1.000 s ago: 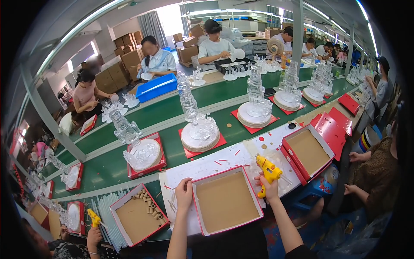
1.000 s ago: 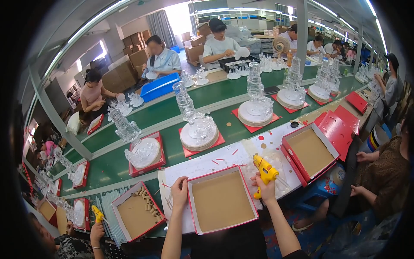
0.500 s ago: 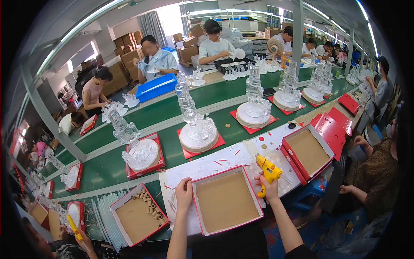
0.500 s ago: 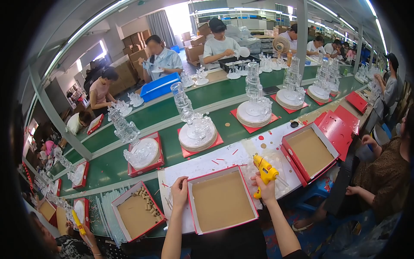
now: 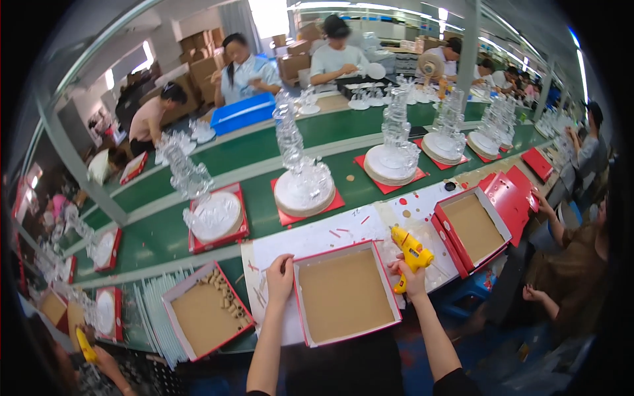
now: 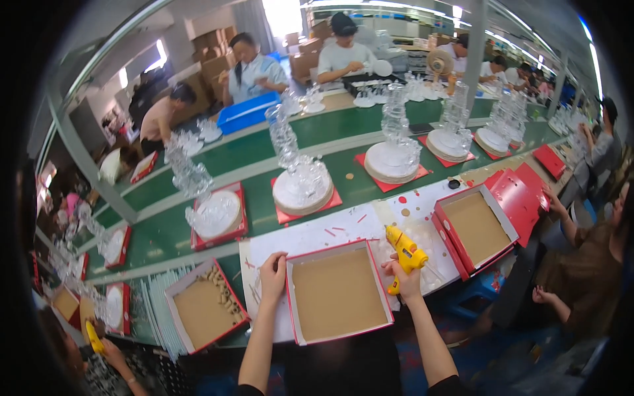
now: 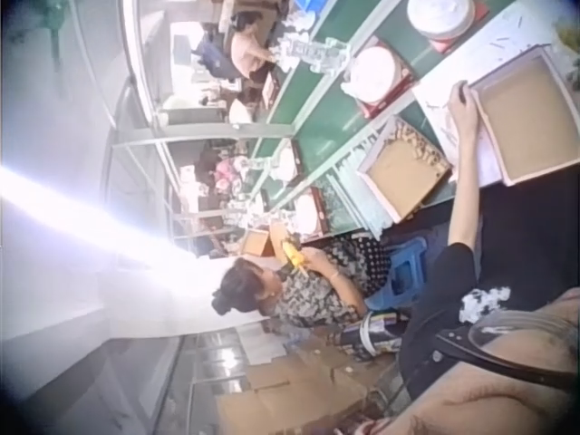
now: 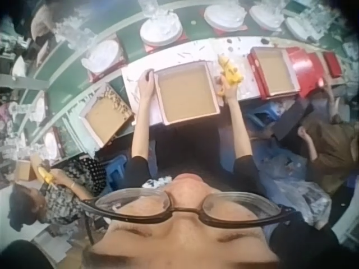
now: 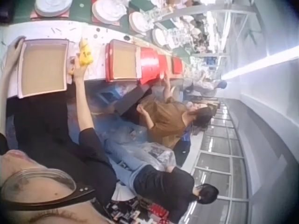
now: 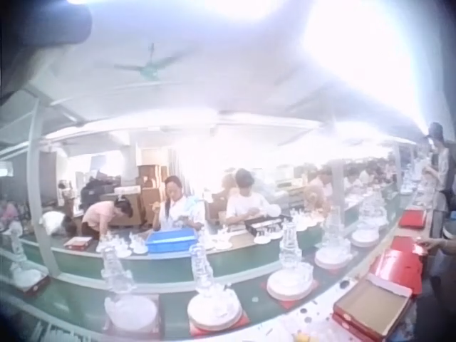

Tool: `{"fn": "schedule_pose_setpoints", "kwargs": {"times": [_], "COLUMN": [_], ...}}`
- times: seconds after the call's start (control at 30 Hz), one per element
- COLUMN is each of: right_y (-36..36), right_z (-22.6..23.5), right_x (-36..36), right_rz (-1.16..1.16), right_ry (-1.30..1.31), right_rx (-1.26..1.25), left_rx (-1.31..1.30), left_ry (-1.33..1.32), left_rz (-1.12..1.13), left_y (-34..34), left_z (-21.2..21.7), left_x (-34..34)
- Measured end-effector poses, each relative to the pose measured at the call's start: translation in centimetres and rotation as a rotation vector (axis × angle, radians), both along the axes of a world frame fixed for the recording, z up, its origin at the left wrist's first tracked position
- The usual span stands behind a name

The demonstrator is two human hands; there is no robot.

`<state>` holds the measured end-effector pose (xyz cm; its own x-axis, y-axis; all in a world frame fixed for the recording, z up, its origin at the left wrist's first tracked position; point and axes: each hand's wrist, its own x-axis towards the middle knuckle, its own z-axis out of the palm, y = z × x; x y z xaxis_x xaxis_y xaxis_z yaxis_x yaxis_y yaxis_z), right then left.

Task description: Assembling decorative glass trophies or items by using a glue gun to attach small components and then placing them in boxes.

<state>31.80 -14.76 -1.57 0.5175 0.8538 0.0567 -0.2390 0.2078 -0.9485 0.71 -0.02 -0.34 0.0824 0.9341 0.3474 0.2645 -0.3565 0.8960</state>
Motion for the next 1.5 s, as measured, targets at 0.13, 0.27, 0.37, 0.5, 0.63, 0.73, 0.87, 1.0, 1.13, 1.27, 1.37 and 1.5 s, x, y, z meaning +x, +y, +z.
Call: {"fn": "schedule_pose_setpoints", "kwargs": {"times": [0.13,0.27,0.37,0.5,0.63,0.73,0.87,1.0,1.13,1.27,1.37,1.5], "right_y": [-1.4,-3.1,-3.3,-1.7,-0.8,0.1,0.7,1.1,1.1,1.2,1.2,1.1], "right_z": [0.6,6.2,9.9,8.3,7.2,6.7,6.0,6.2,5.9,6.8,6.9,6.6], "right_x": [-0.1,-3.9,-7.1,-9.1,-10.2,-9.9,-10.0,-9.9,-9.6,-10.0,-10.0,-9.9], "right_rz": [0.078,0.215,0.406,0.734,0.631,0.654,0.646,0.624,0.649,0.637,0.625,0.610], "right_ry": [-0.005,-0.087,-0.176,-0.323,-0.390,-0.435,-0.357,-0.301,-0.286,-0.321,-0.327,-0.295], "right_rx": [0.034,-0.016,-0.157,-0.230,-0.291,-0.384,-0.424,-0.491,-0.484,-0.514,-0.530,-0.527], "left_rx": [0.070,0.018,-0.002,-0.003,0.030,-0.004,0.003,-0.002,0.001,0.004,0.007,-0.001], "left_ry": [-0.046,0.008,0.030,-0.033,-0.105,-0.103,-0.109,-0.121,-0.119,-0.123,-0.125,-0.138], "left_rz": [-0.031,-0.005,-0.014,-0.044,-0.049,-0.048,-0.057,-0.055,-0.055,-0.047,-0.052,-0.051], "left_y": [0.3,0.5,0.5,0.9,0.6,0.5,0.4,0.5,0.6,0.7,0.8,0.7], "left_z": [-0.3,-0.3,0.3,-0.1,-0.4,0.1,0.0,0.0,0.1,-0.1,-0.2,-0.2], "left_x": [0.5,0.1,0.0,0.1,0.7,0.8,0.7,0.8,1.1,1.1,1.1,1.0]}}
